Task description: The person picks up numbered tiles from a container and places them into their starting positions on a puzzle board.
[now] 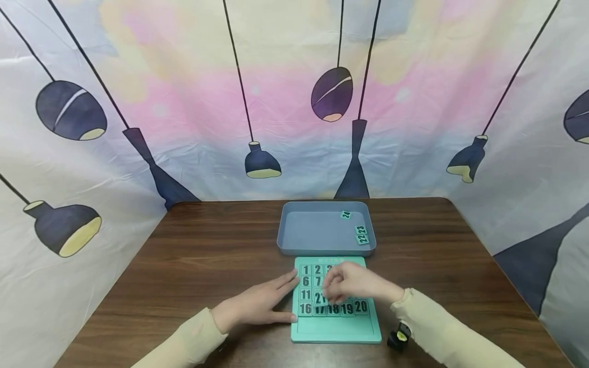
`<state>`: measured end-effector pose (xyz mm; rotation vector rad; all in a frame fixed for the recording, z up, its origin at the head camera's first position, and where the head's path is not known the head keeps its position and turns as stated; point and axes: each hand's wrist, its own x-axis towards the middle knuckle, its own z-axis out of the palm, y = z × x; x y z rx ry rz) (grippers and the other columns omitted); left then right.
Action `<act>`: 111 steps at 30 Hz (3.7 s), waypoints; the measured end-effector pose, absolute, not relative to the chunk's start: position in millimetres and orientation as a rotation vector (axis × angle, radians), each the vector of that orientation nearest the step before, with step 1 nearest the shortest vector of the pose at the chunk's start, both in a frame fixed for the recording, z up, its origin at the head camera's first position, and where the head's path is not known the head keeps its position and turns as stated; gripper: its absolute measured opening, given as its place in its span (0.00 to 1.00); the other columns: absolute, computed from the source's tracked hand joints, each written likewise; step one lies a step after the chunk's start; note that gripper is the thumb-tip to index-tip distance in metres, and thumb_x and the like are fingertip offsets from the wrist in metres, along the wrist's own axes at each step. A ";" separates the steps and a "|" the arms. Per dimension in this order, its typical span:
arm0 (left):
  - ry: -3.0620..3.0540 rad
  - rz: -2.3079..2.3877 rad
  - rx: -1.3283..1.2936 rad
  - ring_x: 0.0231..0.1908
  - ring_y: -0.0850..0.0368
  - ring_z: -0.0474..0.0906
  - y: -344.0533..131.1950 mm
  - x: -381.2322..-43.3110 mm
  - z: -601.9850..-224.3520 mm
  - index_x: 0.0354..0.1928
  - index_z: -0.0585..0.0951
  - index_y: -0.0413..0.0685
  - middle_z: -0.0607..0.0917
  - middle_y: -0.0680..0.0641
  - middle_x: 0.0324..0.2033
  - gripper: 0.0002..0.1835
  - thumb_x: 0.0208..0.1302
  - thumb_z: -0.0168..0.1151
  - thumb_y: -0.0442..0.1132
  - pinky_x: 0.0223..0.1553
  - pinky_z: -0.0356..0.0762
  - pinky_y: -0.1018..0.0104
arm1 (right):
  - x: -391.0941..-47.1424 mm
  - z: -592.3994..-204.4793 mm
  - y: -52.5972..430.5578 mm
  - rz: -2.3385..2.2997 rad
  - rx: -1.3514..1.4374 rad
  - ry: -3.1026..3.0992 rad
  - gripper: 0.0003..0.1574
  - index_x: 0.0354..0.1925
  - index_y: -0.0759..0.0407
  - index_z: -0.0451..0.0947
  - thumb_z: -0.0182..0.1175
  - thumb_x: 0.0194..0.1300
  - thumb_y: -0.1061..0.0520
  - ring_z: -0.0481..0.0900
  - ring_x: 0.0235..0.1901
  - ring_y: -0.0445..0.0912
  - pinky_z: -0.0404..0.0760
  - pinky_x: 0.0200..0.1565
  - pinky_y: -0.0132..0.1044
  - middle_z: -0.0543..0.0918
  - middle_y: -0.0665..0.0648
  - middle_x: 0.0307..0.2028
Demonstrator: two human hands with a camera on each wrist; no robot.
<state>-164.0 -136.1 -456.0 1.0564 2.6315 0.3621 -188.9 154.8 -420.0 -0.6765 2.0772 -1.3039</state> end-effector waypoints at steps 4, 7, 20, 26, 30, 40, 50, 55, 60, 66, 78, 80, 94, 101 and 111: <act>2.633 0.367 1.057 0.76 0.51 0.54 -135.3 -164.4 -457.5 0.80 0.55 0.47 0.51 0.45 0.79 0.48 0.69 0.53 0.69 0.69 0.63 0.57 | -175.6 -431.4 147.2 -1.291 -0.671 2.037 0.06 0.40 0.65 0.83 0.62 0.67 0.63 0.87 0.31 0.52 0.86 0.34 0.41 0.87 0.59 0.31; 2.638 0.365 1.060 0.76 0.52 0.54 -134.5 -163.5 -457.3 0.79 0.56 0.46 0.52 0.45 0.79 0.49 0.69 0.54 0.69 0.69 0.63 0.58 | -166.7 -437.1 143.3 -1.301 -0.649 2.017 0.05 0.39 0.66 0.83 0.63 0.66 0.64 0.87 0.30 0.52 0.86 0.33 0.41 0.86 0.59 0.29; 2.639 0.359 1.053 0.75 0.52 0.54 -137.0 -162.1 -455.8 0.79 0.56 0.46 0.52 0.45 0.79 0.48 0.69 0.54 0.69 0.69 0.64 0.59 | -152.4 -454.3 131.5 -1.326 -0.627 2.056 0.08 0.36 0.65 0.82 0.69 0.64 0.60 0.86 0.25 0.50 0.85 0.29 0.40 0.85 0.58 0.23; 2.632 0.362 1.055 0.75 0.52 0.54 -137.9 -163.1 -458.1 0.80 0.55 0.47 0.52 0.45 0.79 0.48 0.69 0.52 0.70 0.69 0.64 0.58 | -151.1 -455.2 124.3 -1.326 -0.631 2.063 0.06 0.36 0.66 0.82 0.68 0.64 0.62 0.85 0.24 0.50 0.85 0.28 0.40 0.85 0.59 0.22; 2.631 0.357 1.053 0.75 0.52 0.55 -137.8 -162.9 -457.5 0.80 0.56 0.47 0.52 0.45 0.79 0.48 0.69 0.53 0.69 0.68 0.64 0.58 | -150.1 -454.7 118.8 -1.332 -0.626 2.058 0.05 0.36 0.66 0.82 0.68 0.64 0.64 0.85 0.24 0.50 0.85 0.28 0.40 0.84 0.59 0.22; 2.646 0.339 1.051 0.75 0.52 0.55 -136.8 -161.9 -455.8 0.79 0.57 0.47 0.53 0.45 0.79 0.48 0.69 0.54 0.69 0.69 0.64 0.59 | -150.6 -457.0 113.5 -1.329 -0.656 2.058 0.04 0.34 0.61 0.83 0.63 0.65 0.67 0.85 0.25 0.47 0.84 0.29 0.37 0.85 0.55 0.24; 2.647 0.343 1.051 0.75 0.53 0.55 -137.3 -162.6 -456.5 0.79 0.57 0.47 0.52 0.45 0.79 0.48 0.68 0.53 0.70 0.68 0.64 0.59 | -153.4 -447.3 115.7 -1.307 -0.670 2.040 0.03 0.35 0.61 0.84 0.64 0.66 0.66 0.85 0.25 0.50 0.85 0.29 0.39 0.85 0.58 0.24; 2.646 0.348 1.056 0.75 0.53 0.55 -137.2 -162.5 -456.1 0.80 0.56 0.47 0.52 0.45 0.79 0.49 0.68 0.53 0.70 0.68 0.64 0.59 | -164.3 -435.6 122.0 -1.263 -0.705 2.104 0.02 0.36 0.59 0.85 0.65 0.67 0.62 0.86 0.25 0.51 0.85 0.29 0.41 0.86 0.57 0.23; 2.652 0.347 1.058 0.75 0.53 0.54 -137.3 -162.6 -456.4 0.80 0.56 0.47 0.52 0.46 0.79 0.49 0.68 0.52 0.71 0.69 0.64 0.59 | -183.0 -417.7 132.8 -1.238 -0.729 2.194 0.09 0.43 0.64 0.84 0.64 0.69 0.59 0.86 0.28 0.55 0.85 0.31 0.45 0.86 0.58 0.25; 2.648 0.350 1.057 0.75 0.53 0.55 -137.3 -161.9 -455.9 0.80 0.56 0.48 0.52 0.46 0.79 0.48 0.68 0.53 0.70 0.68 0.64 0.59 | -212.0 -394.8 146.3 -1.257 -0.714 2.329 0.13 0.48 0.67 0.82 0.63 0.71 0.58 0.85 0.32 0.61 0.85 0.35 0.54 0.87 0.62 0.32; 2.667 0.327 1.086 0.75 0.53 0.55 -138.2 -160.8 -456.9 0.79 0.57 0.46 0.53 0.45 0.78 0.48 0.68 0.53 0.70 0.69 0.63 0.60 | -279.8 -351.7 165.8 -1.333 -0.587 2.542 0.19 0.53 0.64 0.81 0.63 0.72 0.52 0.86 0.37 0.51 0.85 0.39 0.43 0.87 0.58 0.39; 2.667 0.326 1.090 0.75 0.53 0.55 -138.2 -160.9 -456.5 0.79 0.57 0.46 0.53 0.44 0.78 0.48 0.69 0.53 0.70 0.69 0.63 0.60 | -288.9 -347.5 166.5 -1.349 -0.558 2.564 0.19 0.53 0.63 0.81 0.63 0.72 0.51 0.85 0.39 0.51 0.85 0.41 0.43 0.87 0.58 0.41; 2.651 0.341 1.090 0.76 0.52 0.54 -139.0 -161.6 -455.7 0.80 0.56 0.46 0.52 0.44 0.79 0.48 0.69 0.53 0.69 0.70 0.62 0.60 | -336.2 -335.6 164.5 -1.452 -0.364 2.608 0.24 0.62 0.70 0.75 0.57 0.77 0.55 0.80 0.54 0.62 0.82 0.53 0.48 0.79 0.71 0.57; 2.653 0.336 1.088 0.76 0.52 0.54 -138.5 -161.7 -456.8 0.79 0.56 0.45 0.52 0.44 0.79 0.48 0.69 0.53 0.69 0.70 0.62 0.60 | -349.9 -347.7 171.1 -1.433 -0.314 2.618 0.24 0.63 0.72 0.74 0.54 0.78 0.57 0.78 0.56 0.64 0.80 0.55 0.49 0.78 0.72 0.59; 2.636 0.345 1.087 0.76 0.52 0.53 -138.5 -162.6 -456.0 0.80 0.54 0.46 0.51 0.44 0.79 0.48 0.70 0.52 0.69 0.70 0.62 0.60 | -363.2 -373.2 173.4 -1.298 -0.272 2.671 0.24 0.61 0.73 0.75 0.55 0.77 0.56 0.77 0.57 0.66 0.79 0.55 0.54 0.78 0.74 0.57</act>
